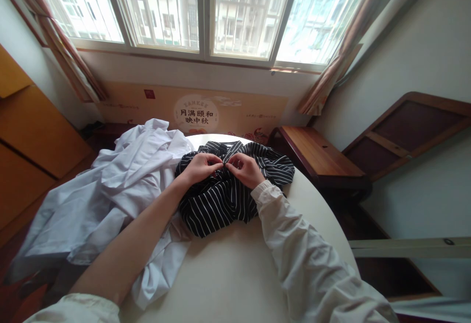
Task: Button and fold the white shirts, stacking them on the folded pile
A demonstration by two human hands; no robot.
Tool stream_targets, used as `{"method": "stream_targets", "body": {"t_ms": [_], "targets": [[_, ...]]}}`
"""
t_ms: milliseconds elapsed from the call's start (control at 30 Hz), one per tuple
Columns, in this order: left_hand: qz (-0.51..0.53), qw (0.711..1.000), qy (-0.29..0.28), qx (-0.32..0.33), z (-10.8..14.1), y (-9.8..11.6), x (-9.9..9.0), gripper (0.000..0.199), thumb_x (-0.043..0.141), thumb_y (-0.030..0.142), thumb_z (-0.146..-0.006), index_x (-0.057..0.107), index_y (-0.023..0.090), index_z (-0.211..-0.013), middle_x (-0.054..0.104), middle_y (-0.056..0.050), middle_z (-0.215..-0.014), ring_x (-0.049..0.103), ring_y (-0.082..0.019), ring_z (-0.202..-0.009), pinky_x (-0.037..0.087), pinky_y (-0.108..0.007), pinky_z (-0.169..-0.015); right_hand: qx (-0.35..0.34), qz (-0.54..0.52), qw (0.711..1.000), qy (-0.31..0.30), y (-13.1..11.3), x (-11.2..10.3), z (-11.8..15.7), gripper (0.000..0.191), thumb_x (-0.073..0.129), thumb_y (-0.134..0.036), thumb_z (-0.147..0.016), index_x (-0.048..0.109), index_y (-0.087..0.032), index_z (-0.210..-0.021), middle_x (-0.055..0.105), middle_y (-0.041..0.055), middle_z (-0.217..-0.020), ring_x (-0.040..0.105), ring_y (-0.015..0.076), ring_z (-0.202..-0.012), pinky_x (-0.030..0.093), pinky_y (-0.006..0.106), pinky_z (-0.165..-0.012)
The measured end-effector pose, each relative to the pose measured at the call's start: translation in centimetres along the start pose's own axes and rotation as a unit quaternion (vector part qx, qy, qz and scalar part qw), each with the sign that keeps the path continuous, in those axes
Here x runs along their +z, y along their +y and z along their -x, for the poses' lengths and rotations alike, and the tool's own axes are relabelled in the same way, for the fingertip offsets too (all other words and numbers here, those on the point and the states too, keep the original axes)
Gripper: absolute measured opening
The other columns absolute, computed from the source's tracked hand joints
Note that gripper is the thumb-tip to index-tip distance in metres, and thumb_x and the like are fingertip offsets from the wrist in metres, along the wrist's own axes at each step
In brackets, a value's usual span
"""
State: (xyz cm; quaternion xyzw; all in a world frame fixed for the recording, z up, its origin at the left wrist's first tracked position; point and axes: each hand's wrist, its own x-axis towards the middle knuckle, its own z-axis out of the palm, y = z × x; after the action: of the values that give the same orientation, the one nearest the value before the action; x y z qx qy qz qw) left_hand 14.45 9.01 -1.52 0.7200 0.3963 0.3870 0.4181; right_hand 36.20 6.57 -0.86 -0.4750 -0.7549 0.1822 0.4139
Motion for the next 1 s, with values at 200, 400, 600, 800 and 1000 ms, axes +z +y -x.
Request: {"method": "stream_targets", "body": {"t_ms": [200, 400, 600, 800, 1000], "targets": [[0.045, 0.999, -0.006, -0.015, -0.2, 0.1, 0.1, 0.028, 0.079, 0.039, -0.086, 0.081, 0.014, -0.098, 0.079, -0.009, -0.093, 0.07, -0.014, -0.061, 0.061, -0.027, -0.058, 0.01, -0.036, 0.999, -0.021, 0.2, 0.3, -0.1, 0.019, 0.075, -0.038, -0.089, 0.077, -0.019, -0.086, 0.076, 0.0022, -0.08, 0.063, 0.0147, -0.069, 0.049, 0.026, -0.067], [0.018, 1.0, -0.011, -0.01, -0.1, 0.1, 0.1, 0.026, 0.077, 0.038, -0.088, 0.08, 0.014, -0.099, 0.079, -0.008, -0.094, 0.071, -0.014, -0.064, 0.06, -0.025, -0.06, 0.027, -0.048, 0.998, -0.028, 0.2, 0.4, -0.1, 0.016, 0.074, -0.034, -0.089, 0.077, -0.018, -0.085, 0.077, 0.0025, -0.081, 0.064, 0.0144, -0.068, 0.048, 0.026, -0.066], [-0.095, 0.994, 0.014, 0.044, 0.3, 0.7, 0.4, 0.021, 0.072, 0.035, -0.091, 0.08, 0.017, -0.097, 0.08, -0.006, -0.091, 0.069, -0.014, -0.065, 0.055, -0.025, -0.061, 0.048, 0.02, 0.999, -0.002, -0.5, 0.3, 0.0, 0.012, 0.075, -0.028, -0.087, 0.077, -0.02, -0.078, 0.078, 0.0017, -0.078, 0.066, 0.0158, -0.068, 0.048, 0.027, -0.067], [-0.129, 0.984, 0.02, 0.123, 0.5, 0.6, 0.6, 0.018, 0.071, 0.032, -0.093, 0.08, 0.017, -0.097, 0.08, -0.005, -0.094, 0.072, -0.019, -0.081, 0.056, -0.028, -0.074, 0.08, -0.011, 0.997, 0.002, 0.0, 0.6, -0.1, 0.011, 0.076, -0.028, -0.084, 0.079, -0.02, -0.079, 0.079, 0.0032, -0.079, 0.07, 0.0188, -0.074, 0.05, 0.029, -0.07], [-0.144, 0.976, 0.045, 0.155, 0.4, 0.1, 0.8, 0.017, 0.072, 0.033, -0.095, 0.082, 0.02, -0.1, 0.079, -0.006, -0.1, 0.072, -0.018, -0.08, 0.057, -0.03, -0.077, 0.114, -0.148, 0.982, -0.017, 0.9, 1.0, -0.3, 0.023, 0.073, -0.038, -0.086, 0.081, -0.018, -0.085, 0.079, 0.0056, -0.081, 0.068, 0.0186, -0.073, 0.052, 0.029, -0.069]]}}
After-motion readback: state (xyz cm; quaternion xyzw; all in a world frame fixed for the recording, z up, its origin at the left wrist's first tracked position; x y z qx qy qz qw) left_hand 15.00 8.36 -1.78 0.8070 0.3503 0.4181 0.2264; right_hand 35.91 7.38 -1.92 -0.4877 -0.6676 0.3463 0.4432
